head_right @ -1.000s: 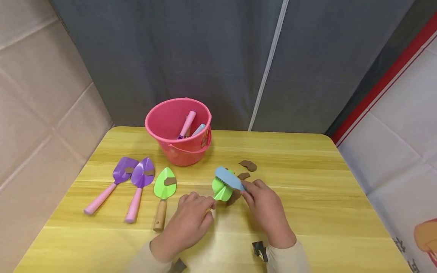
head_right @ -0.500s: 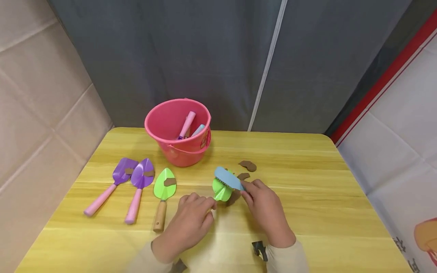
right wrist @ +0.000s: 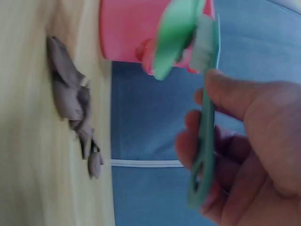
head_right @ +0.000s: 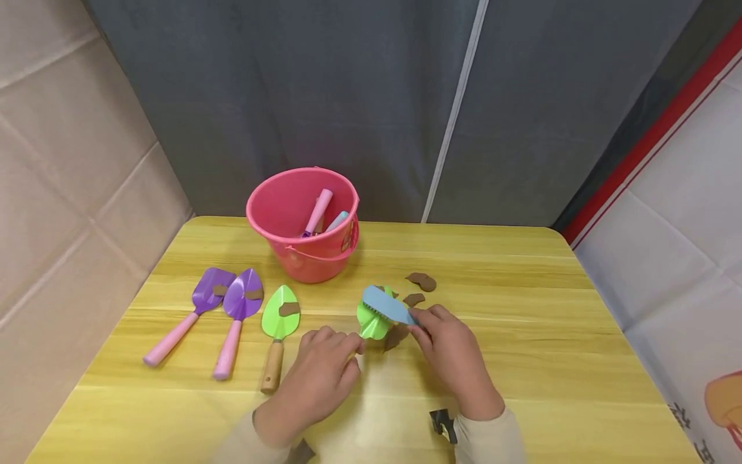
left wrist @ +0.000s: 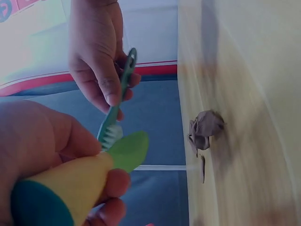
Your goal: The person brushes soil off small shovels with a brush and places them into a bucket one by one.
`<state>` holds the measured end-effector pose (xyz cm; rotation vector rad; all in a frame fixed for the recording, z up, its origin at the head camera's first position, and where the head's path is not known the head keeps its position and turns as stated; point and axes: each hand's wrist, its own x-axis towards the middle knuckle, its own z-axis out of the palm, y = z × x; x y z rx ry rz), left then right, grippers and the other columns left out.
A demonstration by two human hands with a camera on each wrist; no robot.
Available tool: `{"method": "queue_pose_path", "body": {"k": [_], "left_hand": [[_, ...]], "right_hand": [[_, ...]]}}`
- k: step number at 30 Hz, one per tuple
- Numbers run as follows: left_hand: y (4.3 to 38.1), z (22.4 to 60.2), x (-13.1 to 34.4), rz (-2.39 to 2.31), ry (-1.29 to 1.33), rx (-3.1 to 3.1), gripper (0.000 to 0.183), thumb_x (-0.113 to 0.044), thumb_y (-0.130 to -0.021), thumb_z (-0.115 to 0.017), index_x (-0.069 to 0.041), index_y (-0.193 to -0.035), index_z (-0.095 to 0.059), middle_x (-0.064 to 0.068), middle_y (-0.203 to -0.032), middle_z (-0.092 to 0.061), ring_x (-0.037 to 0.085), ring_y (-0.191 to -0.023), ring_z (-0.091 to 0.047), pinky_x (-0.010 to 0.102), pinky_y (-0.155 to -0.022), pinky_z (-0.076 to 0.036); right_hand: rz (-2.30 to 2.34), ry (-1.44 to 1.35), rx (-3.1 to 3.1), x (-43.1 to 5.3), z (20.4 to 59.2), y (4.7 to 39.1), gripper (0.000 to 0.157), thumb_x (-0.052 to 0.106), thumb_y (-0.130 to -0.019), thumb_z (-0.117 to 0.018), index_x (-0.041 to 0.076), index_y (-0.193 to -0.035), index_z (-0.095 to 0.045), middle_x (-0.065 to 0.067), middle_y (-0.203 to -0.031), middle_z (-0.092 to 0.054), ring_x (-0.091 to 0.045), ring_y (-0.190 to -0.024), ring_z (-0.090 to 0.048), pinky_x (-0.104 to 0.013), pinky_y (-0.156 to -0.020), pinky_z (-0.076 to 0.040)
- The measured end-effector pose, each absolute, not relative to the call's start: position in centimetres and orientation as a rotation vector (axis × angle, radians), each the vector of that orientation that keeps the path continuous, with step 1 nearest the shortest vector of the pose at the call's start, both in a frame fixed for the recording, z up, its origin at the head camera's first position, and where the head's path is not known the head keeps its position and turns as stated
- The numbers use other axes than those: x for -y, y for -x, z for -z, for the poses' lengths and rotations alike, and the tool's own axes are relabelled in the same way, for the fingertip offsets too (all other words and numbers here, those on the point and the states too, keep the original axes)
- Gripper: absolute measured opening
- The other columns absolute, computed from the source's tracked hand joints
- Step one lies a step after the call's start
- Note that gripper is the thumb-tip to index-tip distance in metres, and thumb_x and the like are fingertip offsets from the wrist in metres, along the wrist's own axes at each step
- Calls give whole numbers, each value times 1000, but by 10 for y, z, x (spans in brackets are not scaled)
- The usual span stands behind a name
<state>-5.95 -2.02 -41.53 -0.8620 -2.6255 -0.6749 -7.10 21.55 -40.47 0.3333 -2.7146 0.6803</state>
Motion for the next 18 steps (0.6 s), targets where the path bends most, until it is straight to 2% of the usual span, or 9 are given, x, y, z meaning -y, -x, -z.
{"method": "queue_pose_path", "body": {"k": [8, 14, 18], "left_hand": [[57, 418, 19, 685, 857, 2600, 14, -12, -86, -58, -20, -95, -65, -11, -75, -56, 13, -76, -46, 41, -81, -39], [59, 417, 19, 685, 845, 2606, 14, -12, -85, -59, -20, -95, -65, -11, -75, -56, 13, -77, -47, 41, -81, -39], [58, 417, 18, 693, 852, 2615, 15, -13, -85, -58, -20, -96, -66, -11, -76, -58, 13, -78, -48, 40, -81, -38]], "right_hand": [[-526, -121, 2633, -217, 406, 72, 24, 9, -89, -73, -1, -110, -71, -13, -87, -64, -23, -59, -56, -41, -51, -47], [-697, -311, 2677, -216, 402, 70, 26, 9, -90, -71, 2, -114, -71, -3, -87, -62, -12, -63, -48, -30, -56, -43], [-736, -321, 2747, -214, 403, 71, 25, 11, -91, -70, 2, -115, -71, -2, -86, -61, -12, -64, -47, -30, -57, -43]]}}
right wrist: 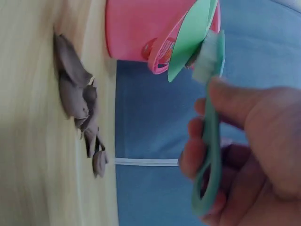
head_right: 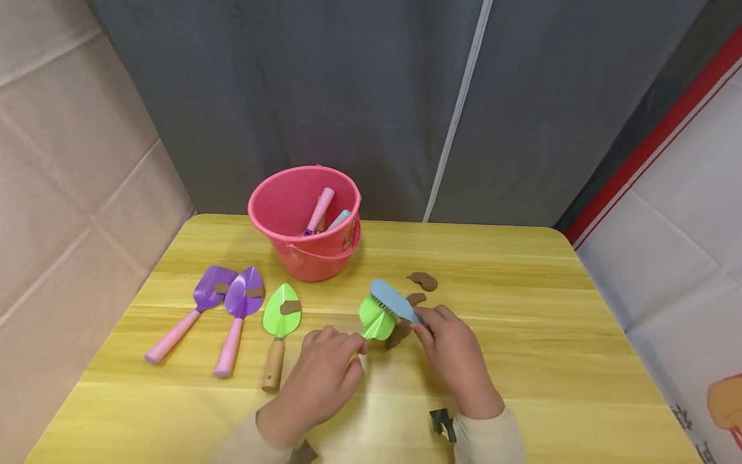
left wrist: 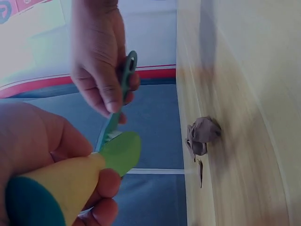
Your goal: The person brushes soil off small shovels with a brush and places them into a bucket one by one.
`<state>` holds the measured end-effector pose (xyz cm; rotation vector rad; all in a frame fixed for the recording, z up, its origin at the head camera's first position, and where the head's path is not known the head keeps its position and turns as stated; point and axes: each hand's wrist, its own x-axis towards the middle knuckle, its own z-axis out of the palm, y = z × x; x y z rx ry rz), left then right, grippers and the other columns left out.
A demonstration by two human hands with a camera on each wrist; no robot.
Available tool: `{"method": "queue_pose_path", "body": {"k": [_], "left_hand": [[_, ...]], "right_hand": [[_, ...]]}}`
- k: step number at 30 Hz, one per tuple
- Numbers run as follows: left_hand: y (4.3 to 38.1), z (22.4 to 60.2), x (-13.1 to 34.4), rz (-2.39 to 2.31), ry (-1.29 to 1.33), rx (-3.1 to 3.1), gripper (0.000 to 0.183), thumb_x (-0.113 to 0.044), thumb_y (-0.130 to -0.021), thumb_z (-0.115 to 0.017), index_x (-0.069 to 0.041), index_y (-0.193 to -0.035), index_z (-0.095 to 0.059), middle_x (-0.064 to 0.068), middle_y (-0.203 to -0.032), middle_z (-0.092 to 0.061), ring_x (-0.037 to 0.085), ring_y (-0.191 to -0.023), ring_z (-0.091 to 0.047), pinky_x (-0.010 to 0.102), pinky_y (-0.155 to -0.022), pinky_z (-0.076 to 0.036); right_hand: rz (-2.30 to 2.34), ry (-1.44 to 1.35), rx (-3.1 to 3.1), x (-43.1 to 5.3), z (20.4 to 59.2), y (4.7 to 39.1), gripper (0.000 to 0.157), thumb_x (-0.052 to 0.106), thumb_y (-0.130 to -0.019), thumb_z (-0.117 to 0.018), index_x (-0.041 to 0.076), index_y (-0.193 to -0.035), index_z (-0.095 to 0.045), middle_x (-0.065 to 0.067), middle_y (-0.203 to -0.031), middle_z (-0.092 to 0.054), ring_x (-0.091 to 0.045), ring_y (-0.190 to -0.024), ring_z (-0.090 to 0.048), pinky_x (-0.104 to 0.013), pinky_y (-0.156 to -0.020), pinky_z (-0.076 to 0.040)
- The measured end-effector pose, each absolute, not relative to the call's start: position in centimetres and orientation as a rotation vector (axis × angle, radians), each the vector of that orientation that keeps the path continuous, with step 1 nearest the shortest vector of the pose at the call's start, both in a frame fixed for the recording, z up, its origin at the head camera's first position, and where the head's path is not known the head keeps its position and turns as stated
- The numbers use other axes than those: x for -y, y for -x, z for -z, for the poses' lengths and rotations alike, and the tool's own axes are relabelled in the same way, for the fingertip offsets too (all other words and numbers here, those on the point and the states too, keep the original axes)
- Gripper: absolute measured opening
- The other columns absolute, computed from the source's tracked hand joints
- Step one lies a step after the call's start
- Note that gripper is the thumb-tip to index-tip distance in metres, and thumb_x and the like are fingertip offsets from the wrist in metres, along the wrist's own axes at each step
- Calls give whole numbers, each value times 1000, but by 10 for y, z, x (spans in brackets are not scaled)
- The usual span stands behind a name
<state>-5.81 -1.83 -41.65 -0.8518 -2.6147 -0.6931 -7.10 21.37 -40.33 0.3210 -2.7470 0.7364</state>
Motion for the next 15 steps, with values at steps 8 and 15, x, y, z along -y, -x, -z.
{"method": "queue_pose_path", "body": {"k": [8, 15], "left_hand": [[57, 419, 20, 676, 834, 2640, 14, -12, -85, -59, -21, -93, -64, -12, -73, -57, 13, -75, -47, 39, -78, -37], [59, 420, 17, 719, 843, 2639, 14, -11, -84, -59, -21, -93, -64, -13, -74, -57, 12, -76, -48, 40, -80, -38]], "right_hand": [[-569, -107, 2709, -218, 410, 73, 25, 11, -90, -72, -1, -112, -71, -10, -86, -63, -19, -59, -51, -38, -52, -44], [-683, -323, 2747, -215, 408, 73, 24, 11, -90, -71, 5, -113, -72, 0, -84, -58, -10, -62, -45, -29, -55, -41]]}}
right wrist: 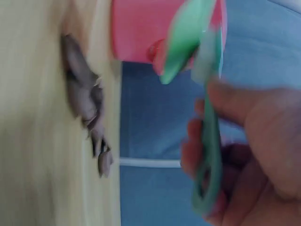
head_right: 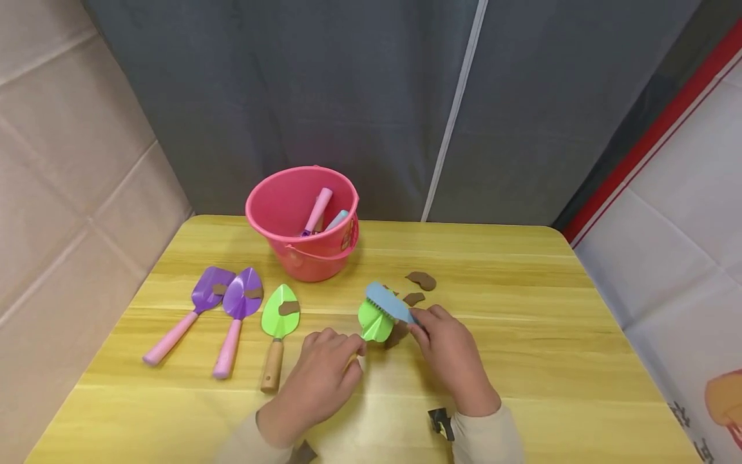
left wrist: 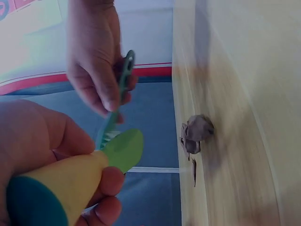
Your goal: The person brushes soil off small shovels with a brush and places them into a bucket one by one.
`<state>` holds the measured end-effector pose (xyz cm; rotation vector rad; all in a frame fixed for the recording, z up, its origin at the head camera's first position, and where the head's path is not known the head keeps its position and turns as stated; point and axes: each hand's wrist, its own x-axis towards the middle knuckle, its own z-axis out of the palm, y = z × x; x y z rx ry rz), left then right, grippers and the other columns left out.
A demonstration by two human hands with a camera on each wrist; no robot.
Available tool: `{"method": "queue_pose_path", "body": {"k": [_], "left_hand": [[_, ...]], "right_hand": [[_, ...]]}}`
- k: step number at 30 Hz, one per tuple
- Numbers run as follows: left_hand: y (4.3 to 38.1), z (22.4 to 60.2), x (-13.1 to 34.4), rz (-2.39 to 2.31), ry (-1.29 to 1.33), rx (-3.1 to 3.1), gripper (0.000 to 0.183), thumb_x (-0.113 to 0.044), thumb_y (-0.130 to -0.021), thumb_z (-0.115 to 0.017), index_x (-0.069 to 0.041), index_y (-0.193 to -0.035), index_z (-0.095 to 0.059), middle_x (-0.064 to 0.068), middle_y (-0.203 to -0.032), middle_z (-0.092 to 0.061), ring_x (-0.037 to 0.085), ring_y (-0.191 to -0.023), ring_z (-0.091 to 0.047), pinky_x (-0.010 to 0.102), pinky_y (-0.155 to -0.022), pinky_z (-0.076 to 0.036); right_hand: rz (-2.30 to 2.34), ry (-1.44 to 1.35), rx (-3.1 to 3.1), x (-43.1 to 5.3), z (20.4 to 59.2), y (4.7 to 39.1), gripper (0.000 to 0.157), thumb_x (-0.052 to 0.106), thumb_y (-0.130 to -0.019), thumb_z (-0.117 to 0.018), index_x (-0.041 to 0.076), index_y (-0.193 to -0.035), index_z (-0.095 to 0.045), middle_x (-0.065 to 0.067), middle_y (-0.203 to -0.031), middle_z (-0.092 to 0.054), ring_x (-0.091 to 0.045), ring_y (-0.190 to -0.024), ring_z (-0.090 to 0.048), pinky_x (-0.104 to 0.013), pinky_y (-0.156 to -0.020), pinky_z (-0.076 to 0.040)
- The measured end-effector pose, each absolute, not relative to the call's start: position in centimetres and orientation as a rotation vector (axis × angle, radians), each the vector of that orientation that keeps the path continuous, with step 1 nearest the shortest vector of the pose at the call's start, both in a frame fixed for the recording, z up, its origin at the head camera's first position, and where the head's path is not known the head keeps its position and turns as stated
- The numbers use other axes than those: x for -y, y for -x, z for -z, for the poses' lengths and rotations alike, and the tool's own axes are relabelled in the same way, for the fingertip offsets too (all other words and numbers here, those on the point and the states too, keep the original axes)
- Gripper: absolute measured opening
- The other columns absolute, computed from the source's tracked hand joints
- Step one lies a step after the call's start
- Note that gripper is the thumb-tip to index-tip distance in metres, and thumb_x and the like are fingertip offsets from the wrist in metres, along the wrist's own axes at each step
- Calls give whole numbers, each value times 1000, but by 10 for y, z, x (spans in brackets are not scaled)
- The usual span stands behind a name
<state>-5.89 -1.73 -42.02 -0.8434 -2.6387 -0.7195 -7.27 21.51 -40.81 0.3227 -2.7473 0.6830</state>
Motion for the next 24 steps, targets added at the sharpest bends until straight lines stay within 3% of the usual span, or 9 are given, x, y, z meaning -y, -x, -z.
{"method": "queue_pose_path", "body": {"k": [6, 13, 20, 24], "left_hand": [[59, 425, 18, 729, 846, 2653, 15, -11, -86, -56, -22, -94, -64, -14, -74, -56, 11, -75, -47, 40, -80, -38], [66, 426, 20, 742, 852, 2635, 14, -11, -86, -58, -20, -95, -63, -13, -75, -56, 12, -76, -47, 41, -82, -39], [73, 416, 21, 791, 873, 2602, 16, -11, -86, -58, -20, -97, -64, -10, -87, -66, 13, -80, -51, 41, -83, -40], [73, 415, 22, 806, 851, 2620, 15, -11, -86, -58, -20, -96, -64, -11, -89, -67, 13, -82, -52, 42, -84, -40]], "right_hand": [[-548, -142, 2664, -218, 411, 75, 23, 10, -89, -73, 0, -109, -72, -10, -85, -63, -19, -59, -53, -39, -52, -46], [-694, -369, 2717, -217, 410, 77, 25, 11, -90, -72, 3, -114, -72, 1, -85, -59, -9, -63, -45, -28, -56, -41], [-582, -164, 2562, -216, 411, 83, 25, 8, -88, -73, -4, -110, -71, -13, -87, -65, -19, -59, -54, -38, -52, -46], [-614, -212, 2538, -215, 408, 82, 27, 7, -88, -73, -3, -112, -71, -11, -90, -65, -17, -62, -53, -35, -53, -45]]}}
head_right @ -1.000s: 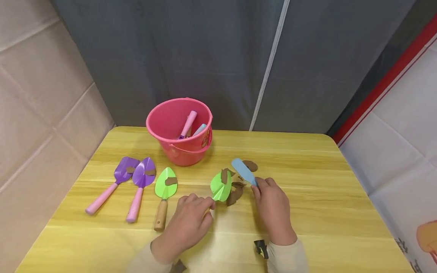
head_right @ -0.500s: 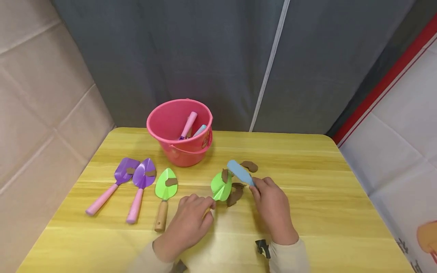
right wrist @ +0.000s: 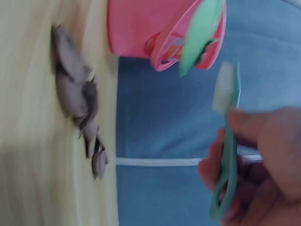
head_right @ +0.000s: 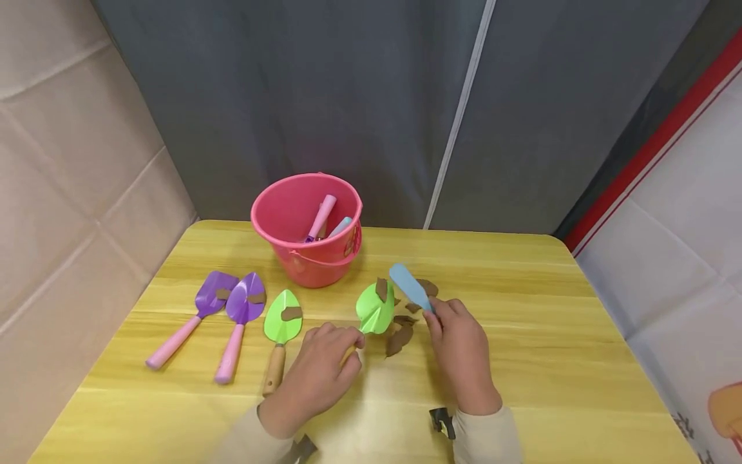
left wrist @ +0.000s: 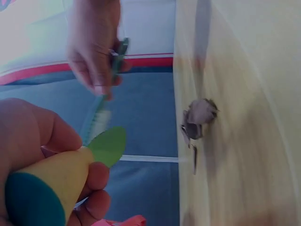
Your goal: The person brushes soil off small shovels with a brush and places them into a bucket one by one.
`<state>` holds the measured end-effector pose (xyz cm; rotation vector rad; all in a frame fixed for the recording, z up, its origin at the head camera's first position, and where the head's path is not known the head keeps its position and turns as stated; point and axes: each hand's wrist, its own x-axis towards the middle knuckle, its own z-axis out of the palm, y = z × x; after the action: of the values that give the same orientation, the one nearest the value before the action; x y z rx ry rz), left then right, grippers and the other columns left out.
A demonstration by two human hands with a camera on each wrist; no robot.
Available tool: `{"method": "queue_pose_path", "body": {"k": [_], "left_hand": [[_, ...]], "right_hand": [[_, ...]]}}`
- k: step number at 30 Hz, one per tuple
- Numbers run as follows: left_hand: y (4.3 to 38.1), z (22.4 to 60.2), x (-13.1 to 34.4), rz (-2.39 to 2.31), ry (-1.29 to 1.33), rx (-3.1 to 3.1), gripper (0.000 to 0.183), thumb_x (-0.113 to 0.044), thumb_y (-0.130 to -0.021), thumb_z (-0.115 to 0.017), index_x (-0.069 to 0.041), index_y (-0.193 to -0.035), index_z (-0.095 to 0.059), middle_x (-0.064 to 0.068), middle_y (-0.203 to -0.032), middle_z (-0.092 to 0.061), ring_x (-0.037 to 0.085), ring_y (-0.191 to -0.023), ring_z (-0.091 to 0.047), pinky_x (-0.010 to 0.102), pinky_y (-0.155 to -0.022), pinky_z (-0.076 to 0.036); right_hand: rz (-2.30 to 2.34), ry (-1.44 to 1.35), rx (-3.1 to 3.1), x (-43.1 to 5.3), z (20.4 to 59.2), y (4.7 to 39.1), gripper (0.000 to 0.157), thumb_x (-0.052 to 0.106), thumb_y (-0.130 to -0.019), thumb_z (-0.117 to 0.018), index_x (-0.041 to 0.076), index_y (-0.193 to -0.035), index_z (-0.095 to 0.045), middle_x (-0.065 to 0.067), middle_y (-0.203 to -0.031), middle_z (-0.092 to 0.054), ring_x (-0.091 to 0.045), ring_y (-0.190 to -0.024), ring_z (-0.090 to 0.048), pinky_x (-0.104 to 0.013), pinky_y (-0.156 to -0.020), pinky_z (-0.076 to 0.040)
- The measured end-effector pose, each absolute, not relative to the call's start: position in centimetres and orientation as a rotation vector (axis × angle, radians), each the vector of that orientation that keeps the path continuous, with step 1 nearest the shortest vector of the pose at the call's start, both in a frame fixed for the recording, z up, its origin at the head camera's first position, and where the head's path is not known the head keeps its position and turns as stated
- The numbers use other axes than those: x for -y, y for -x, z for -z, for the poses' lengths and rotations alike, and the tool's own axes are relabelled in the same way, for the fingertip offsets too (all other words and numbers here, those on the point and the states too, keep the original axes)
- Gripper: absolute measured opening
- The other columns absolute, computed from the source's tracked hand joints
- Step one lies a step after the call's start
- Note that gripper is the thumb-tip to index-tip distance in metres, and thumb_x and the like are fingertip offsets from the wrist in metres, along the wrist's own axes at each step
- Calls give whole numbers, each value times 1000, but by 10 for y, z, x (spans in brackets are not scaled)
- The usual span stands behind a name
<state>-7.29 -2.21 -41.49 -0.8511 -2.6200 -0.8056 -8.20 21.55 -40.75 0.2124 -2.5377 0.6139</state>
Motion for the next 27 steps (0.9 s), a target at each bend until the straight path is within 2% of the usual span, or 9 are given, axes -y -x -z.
{"method": "queue_pose_path", "body": {"k": [5, 12, 19, 24, 27], "left_hand": [[71, 417, 22, 825, 853, 2613, 14, -12, -86, -57, -20, -96, -64, -11, -90, -67, 13, -84, -53, 40, -83, -40], [68, 419, 23, 830, 844, 2597, 13, -12, -86, -58, -20, -95, -63, -12, -89, -68, 12, -82, -53, 38, -80, -40], [69, 420, 24, 852, 845, 2580, 14, -12, -85, -58, -20, -95, -63, -11, -89, -68, 12, -83, -54, 38, -81, -40], [70, 419, 25, 843, 838, 2574, 14, -12, -85, -59, -20, -96, -64, -10, -90, -68, 13, -84, -54, 38, -81, -40], [71, 419, 26, 841, 834, 2587, 13, -12, -86, -59, -19, -96, -64, -8, -92, -69, 13, -85, -55, 39, -82, -40]], "right_hand": [[-721, -348, 2630, -210, 403, 81, 28, 9, -90, -72, 2, -117, -71, -4, -92, -64, -11, -66, -49, -30, -58, -44], [-584, -136, 2570, -215, 407, 88, 26, 8, -89, -72, -4, -112, -71, -15, -89, -65, -21, -61, -56, -39, -52, -46], [-757, -362, 2625, -215, 407, 83, 28, 10, -91, -70, 2, -117, -70, -2, -91, -63, -11, -65, -48, -27, -55, -43], [-640, -201, 2661, -218, 408, 84, 28, 13, -92, -69, -3, -115, -69, -11, -89, -65, -16, -60, -50, -35, -52, -43], [-611, -144, 2630, -220, 407, 84, 27, 11, -91, -71, -4, -114, -69, -13, -89, -66, -16, -58, -49, -35, -51, -42]]}}
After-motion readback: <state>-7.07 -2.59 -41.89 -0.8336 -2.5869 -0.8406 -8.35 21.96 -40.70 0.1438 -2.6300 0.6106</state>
